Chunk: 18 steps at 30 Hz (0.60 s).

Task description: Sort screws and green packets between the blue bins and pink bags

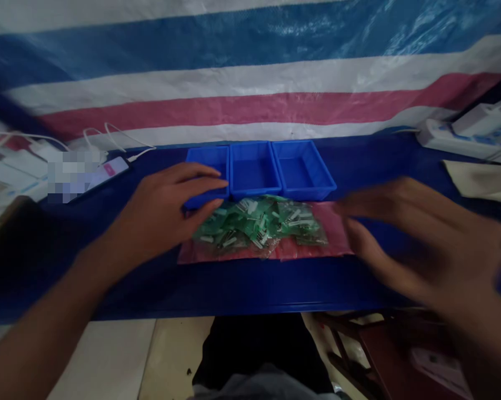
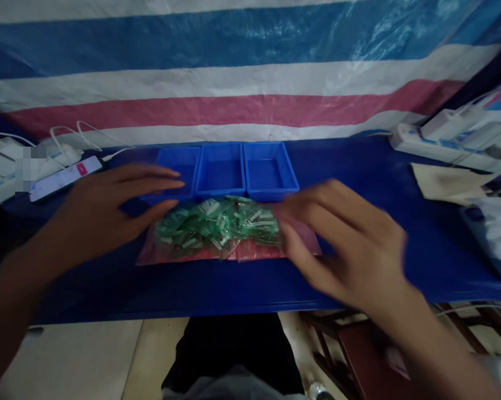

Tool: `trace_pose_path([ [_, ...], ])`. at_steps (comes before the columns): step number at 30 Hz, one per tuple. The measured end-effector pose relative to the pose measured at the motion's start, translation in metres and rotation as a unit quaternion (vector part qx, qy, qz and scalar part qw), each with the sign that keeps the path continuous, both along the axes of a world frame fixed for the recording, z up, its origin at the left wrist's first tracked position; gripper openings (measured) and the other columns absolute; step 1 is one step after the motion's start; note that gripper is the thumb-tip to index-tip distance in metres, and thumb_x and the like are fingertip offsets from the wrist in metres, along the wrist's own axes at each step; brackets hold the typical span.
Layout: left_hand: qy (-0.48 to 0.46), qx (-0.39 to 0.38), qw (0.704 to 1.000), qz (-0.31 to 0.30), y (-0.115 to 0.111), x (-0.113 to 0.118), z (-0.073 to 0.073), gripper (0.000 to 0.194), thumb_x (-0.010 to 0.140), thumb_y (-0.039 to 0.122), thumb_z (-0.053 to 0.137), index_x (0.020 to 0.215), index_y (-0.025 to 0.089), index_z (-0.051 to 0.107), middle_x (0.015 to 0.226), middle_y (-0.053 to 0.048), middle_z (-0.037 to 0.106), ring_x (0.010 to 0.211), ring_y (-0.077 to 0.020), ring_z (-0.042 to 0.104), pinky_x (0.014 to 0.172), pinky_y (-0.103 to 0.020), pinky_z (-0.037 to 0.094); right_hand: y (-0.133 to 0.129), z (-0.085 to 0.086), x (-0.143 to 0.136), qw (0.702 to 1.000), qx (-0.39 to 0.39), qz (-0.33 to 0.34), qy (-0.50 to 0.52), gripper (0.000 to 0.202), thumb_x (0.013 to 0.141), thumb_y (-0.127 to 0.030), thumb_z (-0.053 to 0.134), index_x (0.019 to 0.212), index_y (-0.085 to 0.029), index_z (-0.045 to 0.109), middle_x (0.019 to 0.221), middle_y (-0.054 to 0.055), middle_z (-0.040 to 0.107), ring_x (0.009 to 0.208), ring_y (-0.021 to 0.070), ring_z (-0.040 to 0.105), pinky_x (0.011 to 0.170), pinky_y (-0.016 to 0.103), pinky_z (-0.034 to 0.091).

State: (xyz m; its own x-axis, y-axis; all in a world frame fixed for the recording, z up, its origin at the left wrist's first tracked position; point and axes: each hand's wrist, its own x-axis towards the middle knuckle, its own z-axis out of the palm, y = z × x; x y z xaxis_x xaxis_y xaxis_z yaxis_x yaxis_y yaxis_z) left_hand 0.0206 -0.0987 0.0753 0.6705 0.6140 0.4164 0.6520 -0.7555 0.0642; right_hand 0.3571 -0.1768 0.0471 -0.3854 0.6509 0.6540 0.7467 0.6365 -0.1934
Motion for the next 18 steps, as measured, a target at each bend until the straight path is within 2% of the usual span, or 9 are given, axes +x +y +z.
trace_pose_path([
  [2, 0.057, -0.057, 0.997, -0.016, 0.032, 0.005, 0.002, 0.033, 0.107, 0.046, 0.061, 0.123, 0.025, 0.081, 0.144, -0.006, 0.074, 0.129, -0.0284, 0.074, 0.113, -0.047, 0.060, 0.049, 0.013, -0.014, 0.997, -0.003, 0.064, -0.038, 0.014, 0.105, -0.023, 0.063, 0.112, -0.025, 0.075, 0.111, 0.009, 0.078, 0.101, 0.0276, 0.076, 0.088, 0.045, 0.064],
  [3, 0.077, -0.087, 0.993, -0.022, 0.042, 0.006, 0.000, 0.034, 0.107, 0.047, 0.060, 0.123, 0.026, 0.081, 0.146, -0.006, 0.073, 0.133, -0.0290, 0.071, 0.117, -0.049, 0.057, 0.072, 0.016, -0.019, 0.994, -0.021, 0.085, -0.060, 0.019, 0.108, -0.026, 0.058, 0.112, -0.022, 0.077, 0.116, 0.012, 0.077, 0.103, 0.0285, 0.077, 0.090, 0.046, 0.063],
  [5, 0.097, -0.123, 0.987, -0.039, 0.054, 0.006, -0.004, 0.039, 0.109, 0.049, 0.055, 0.127, 0.026, 0.080, 0.146, -0.007, 0.073, 0.141, -0.0301, 0.067, 0.121, -0.051, 0.053, 0.107, 0.014, -0.028, 0.985, -0.077, 0.106, -0.107, 0.033, 0.111, -0.036, 0.054, 0.110, -0.017, 0.081, 0.125, 0.018, 0.075, 0.113, 0.0327, 0.075, 0.097, 0.050, 0.062],
  [7, 0.092, -0.134, 0.984, -0.065, 0.059, 0.005, -0.010, 0.042, 0.111, 0.051, 0.051, 0.126, 0.025, 0.080, 0.140, -0.007, 0.076, 0.145, -0.0313, 0.063, 0.120, -0.053, 0.053, 0.125, 0.003, -0.032, 0.983, -0.086, 0.121, -0.112, 0.041, 0.112, -0.043, 0.053, 0.104, -0.016, 0.083, 0.123, 0.017, 0.077, 0.113, 0.0336, 0.076, 0.095, 0.049, 0.062],
  [10, 0.066, -0.137, 0.983, -0.107, 0.063, 0.005, -0.018, 0.042, 0.112, 0.050, 0.049, 0.119, 0.025, 0.081, 0.134, -0.006, 0.079, 0.146, -0.0316, 0.062, 0.119, -0.054, 0.055, 0.121, -0.012, -0.031, 0.985, -0.051, 0.143, -0.085, 0.038, 0.113, -0.039, 0.054, 0.101, -0.017, 0.083, 0.114, 0.013, 0.080, 0.106, 0.0290, 0.076, 0.091, 0.045, 0.061],
  [13, 0.040, -0.143, 0.980, -0.135, 0.067, 0.006, -0.022, 0.037, 0.112, 0.043, 0.050, 0.115, 0.024, 0.081, 0.132, -0.005, 0.080, 0.145, -0.0293, 0.063, 0.123, -0.054, 0.052, 0.106, -0.012, -0.026, 0.985, 0.003, 0.167, -0.045, 0.030, 0.111, -0.034, 0.058, 0.096, -0.019, 0.080, 0.101, 0.010, 0.079, 0.092, 0.0241, 0.073, 0.084, 0.042, 0.059],
  [16, 0.021, -0.146, 0.981, -0.129, 0.068, 0.006, -0.024, 0.036, 0.112, 0.042, 0.051, 0.113, 0.024, 0.082, 0.137, -0.007, 0.077, 0.147, -0.0306, 0.061, 0.125, -0.058, 0.049, 0.095, -0.003, -0.019, 0.976, -0.034, 0.202, -0.078, 0.030, 0.109, -0.045, 0.064, 0.103, -0.019, 0.078, 0.093, 0.007, 0.076, 0.086, 0.0225, 0.069, 0.079, 0.040, 0.056],
  [18, 0.012, -0.145, 0.983, -0.109, 0.065, 0.006, -0.026, 0.037, 0.112, 0.044, 0.052, 0.114, 0.023, 0.083, 0.148, -0.009, 0.071, 0.150, -0.0325, 0.057, 0.125, -0.058, 0.050, 0.091, 0.001, -0.015, 0.969, -0.058, 0.208, -0.116, 0.043, 0.105, -0.057, 0.067, 0.115, -0.017, 0.077, 0.095, 0.008, 0.076, 0.088, 0.0238, 0.068, 0.082, 0.041, 0.056],
])
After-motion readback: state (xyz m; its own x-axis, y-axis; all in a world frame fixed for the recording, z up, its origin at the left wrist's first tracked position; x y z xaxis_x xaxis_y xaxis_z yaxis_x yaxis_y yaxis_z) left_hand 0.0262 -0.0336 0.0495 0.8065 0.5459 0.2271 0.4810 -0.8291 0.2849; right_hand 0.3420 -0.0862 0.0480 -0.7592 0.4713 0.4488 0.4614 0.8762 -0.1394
